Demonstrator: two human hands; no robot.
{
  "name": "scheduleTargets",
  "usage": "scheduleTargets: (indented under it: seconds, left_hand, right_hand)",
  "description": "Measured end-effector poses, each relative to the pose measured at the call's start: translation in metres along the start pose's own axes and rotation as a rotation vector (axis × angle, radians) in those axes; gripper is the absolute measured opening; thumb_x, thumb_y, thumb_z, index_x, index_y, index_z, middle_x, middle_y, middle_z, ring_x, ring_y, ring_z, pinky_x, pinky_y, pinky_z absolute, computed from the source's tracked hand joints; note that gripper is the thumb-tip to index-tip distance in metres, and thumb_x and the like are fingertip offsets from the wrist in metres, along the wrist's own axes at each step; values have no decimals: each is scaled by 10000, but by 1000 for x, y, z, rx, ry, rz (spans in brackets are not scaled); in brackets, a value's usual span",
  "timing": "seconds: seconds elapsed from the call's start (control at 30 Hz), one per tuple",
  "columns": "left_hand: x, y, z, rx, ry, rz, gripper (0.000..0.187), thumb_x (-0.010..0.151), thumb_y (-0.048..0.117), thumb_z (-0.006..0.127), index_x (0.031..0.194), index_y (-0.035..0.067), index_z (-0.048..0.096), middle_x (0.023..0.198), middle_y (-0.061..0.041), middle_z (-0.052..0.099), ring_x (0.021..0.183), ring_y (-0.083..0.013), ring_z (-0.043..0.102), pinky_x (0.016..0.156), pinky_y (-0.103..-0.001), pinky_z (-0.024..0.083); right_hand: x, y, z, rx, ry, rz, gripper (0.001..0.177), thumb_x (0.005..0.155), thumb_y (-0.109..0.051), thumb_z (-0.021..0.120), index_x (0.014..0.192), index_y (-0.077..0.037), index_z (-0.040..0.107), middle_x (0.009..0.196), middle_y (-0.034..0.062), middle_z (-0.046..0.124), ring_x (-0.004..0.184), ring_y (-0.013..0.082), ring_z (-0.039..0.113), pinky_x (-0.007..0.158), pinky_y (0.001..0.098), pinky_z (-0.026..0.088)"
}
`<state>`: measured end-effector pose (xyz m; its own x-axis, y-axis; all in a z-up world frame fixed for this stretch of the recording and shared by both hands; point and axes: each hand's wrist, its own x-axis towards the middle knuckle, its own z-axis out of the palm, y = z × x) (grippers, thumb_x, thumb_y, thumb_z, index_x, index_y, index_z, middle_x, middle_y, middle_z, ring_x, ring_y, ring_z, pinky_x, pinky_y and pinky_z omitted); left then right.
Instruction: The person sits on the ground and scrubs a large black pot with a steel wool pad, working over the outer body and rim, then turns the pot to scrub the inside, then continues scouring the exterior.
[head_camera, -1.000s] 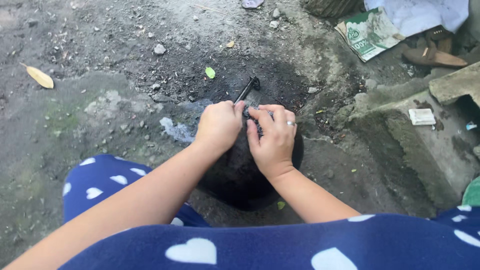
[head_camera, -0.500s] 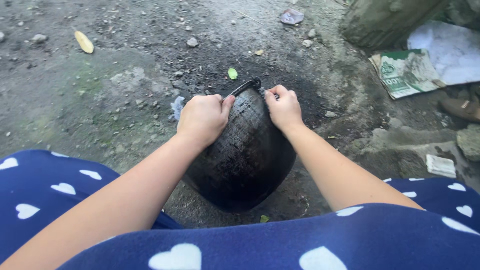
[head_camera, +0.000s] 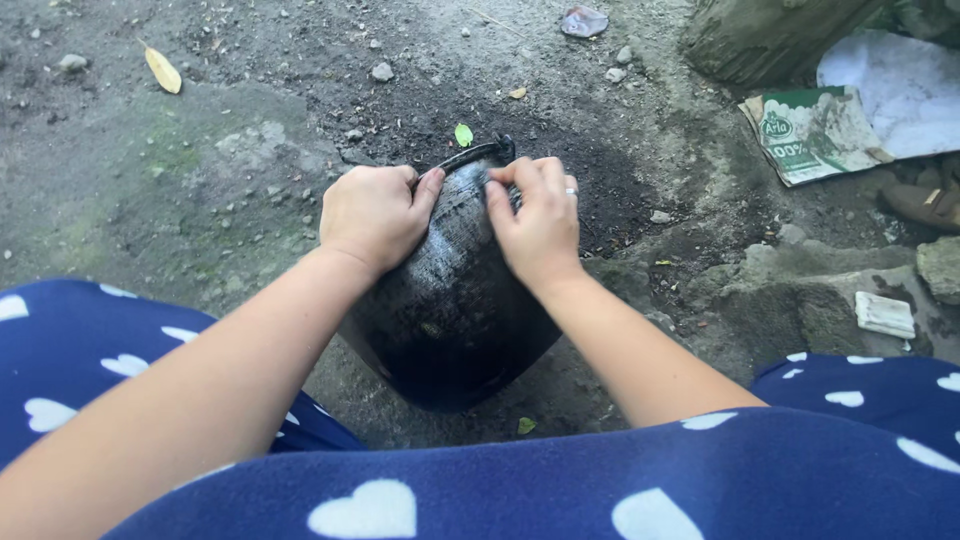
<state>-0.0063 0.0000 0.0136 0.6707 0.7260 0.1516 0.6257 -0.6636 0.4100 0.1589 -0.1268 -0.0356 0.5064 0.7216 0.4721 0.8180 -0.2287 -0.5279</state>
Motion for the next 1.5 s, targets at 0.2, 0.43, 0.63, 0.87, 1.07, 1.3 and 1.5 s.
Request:
scheduleTargets:
  seconds: [0.2,0.43,0.63,0.87,1.07,1.3,1.5]
  left_hand:
    - [6,-1,-4,-8,-122,69,503,1007,546,512,905,142,794,799,-183,726,820,-401,701,780,-513,551]
    - [14,11,-10,-20,-294,-77,441,987,448,499,955,127,800,973,-199,742,976,-402,690,922,-504,511]
    - [16,55,-6,-112,-310,-227,435,884,453,589,966,75,788,1016,-205,750,1020,-387,706,944,-469,520]
    - [-6,100,-6,-40,-362,-137,568,886,647,639,944,105,797,1020,-161,752,1002,-359,714,884,-495,542]
    - [-5,106,3,-119,-292,-200,498,922,607,610,968,148,798,1020,-163,749,1004,-367,709,888,-499,536]
    - [10,107,8,-222,-337,-277,428,955,532,568,1032,174,789,1059,-151,743,1043,-359,702,906,-493,524]
    - [2,117,9,-182,-304,-322,475,999,519,528,1006,118,782,1048,-177,746,1030,-384,702,911,-500,521]
  right_hand:
    - [2,68,12,158,-107,437,262,955,-372,644,1041,-127,678,1081,145,628,1022,325,640,919,441,498]
    - [-16,69,19,102,-3,374,257,955,-368,661,1072,-139,672,1112,164,576,1054,349,590,947,440,471]
    - [-38,46,-1,109,39,246,211,972,-310,672,1077,-127,674,1103,158,561,1073,338,582,977,435,467]
    - [-45,63,-36,31,112,336,197,940,-272,676,1070,-125,665,1073,142,580,1005,324,614,925,418,492]
    - [-32,45,-45,37,159,468,221,944,-310,690,1062,-126,657,1118,122,566,1021,313,600,919,417,473]
    - [-56,0,-41,-65,204,37,180,961,-223,678,1081,-92,646,1164,128,557,1161,344,531,1041,456,409]
    - [-47,43,-50,7,150,231,283,969,-317,653,1133,-86,637,1149,132,581,1109,349,573,992,466,441]
